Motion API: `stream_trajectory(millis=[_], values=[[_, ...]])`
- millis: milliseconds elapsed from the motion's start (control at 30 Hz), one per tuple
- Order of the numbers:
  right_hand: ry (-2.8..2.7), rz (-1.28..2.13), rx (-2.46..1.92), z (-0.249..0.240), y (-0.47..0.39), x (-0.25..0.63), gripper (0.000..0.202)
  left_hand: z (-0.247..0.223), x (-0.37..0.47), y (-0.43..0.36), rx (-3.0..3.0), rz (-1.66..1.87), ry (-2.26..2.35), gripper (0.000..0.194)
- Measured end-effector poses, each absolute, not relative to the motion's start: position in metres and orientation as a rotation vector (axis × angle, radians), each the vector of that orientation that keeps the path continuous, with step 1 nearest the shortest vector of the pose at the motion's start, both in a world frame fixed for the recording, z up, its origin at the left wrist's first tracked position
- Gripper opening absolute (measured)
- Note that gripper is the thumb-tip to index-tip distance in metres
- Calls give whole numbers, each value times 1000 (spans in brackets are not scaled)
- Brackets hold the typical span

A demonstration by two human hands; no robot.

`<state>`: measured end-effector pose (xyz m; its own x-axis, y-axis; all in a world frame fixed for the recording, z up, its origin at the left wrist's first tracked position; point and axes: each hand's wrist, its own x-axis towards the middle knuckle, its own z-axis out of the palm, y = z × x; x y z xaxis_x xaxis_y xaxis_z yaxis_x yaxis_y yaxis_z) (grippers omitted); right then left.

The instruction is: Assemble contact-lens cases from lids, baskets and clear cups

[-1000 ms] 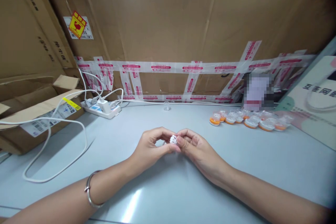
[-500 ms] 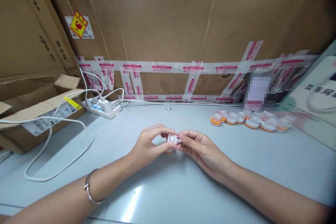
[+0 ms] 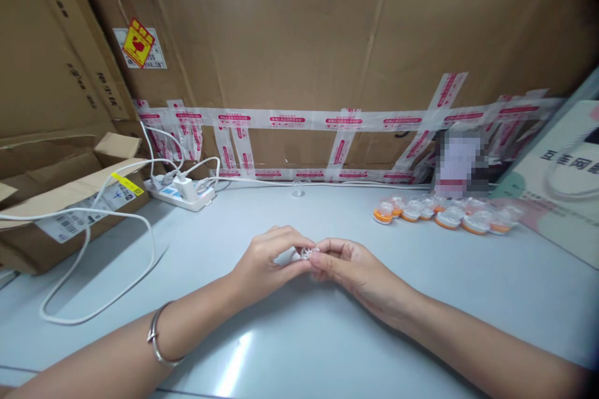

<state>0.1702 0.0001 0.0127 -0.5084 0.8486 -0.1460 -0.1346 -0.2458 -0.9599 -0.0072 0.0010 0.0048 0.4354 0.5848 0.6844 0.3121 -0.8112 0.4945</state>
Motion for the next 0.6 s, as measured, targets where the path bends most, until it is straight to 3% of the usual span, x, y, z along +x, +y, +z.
stream_trajectory(millis=[200,333,400,467,600], values=[[-1360,1737,-907,10,-4,168,17,6,-2,-1,2298,1301,787,17],[-1261,1679,-924,11,2,169,19,8,-2,-1,2194,1322,877,29],[-1169,1646,-938,11,9,172,20,11,-5,1,2159,1312,969,22],[-1100,1614,-931,10,16,177,20,13,-8,3,2155,1235,1050,16],[-1092,1597,-923,7,24,184,32,13,-15,6,2250,888,1104,21]])
